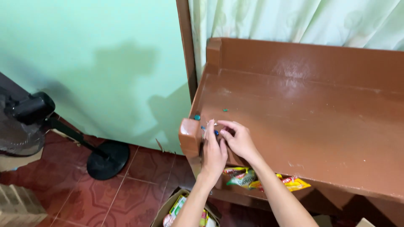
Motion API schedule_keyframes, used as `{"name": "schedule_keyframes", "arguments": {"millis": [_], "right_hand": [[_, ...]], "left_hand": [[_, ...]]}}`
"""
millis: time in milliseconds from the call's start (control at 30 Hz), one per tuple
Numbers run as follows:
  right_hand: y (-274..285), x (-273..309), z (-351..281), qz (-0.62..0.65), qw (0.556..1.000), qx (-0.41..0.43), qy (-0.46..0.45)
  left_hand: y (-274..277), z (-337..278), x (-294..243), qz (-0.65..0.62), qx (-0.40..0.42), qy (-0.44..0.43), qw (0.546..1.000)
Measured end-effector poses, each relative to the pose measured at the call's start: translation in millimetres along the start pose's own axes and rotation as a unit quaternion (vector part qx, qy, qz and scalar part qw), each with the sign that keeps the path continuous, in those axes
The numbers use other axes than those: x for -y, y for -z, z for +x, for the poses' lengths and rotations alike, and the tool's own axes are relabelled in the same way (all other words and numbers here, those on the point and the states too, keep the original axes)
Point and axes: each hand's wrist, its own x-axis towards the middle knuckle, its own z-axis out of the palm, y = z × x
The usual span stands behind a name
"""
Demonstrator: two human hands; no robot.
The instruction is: Unpack food packets from a box and pin them onto the edge of a shelf using thumbtacks.
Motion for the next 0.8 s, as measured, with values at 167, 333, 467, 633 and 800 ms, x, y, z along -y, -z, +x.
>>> {"name": "schedule_keyframes", "arguments": {"millis": [167, 333, 467, 633, 800], "right_hand": [[-8, 10, 19, -0.131, 0.990, 0.024, 0.044], [-13, 15, 18, -0.216, 0.975, 0.048, 0.012], [-11, 9, 17, -0.178, 0.984, 0.030, 0.000], [-6, -10, 20, -0.103, 0.994, 0.027, 0.004], [4, -16, 4, 0.040, 0.998, -0.017, -0.042]], "left_hand": [[-2, 8, 3, -0.025, 0.014, 0.046, 0.999], [-1, 6, -1, -0.010, 0.029, 0.051, 0.998], [-1, 6, -1, -0.002, 0.038, 0.058, 0.998], [-6, 4, 2, 0.006, 0.020, 0.057, 0.998], [-5, 2, 2, -0.001, -0.006, 0.033, 0.999]]}}
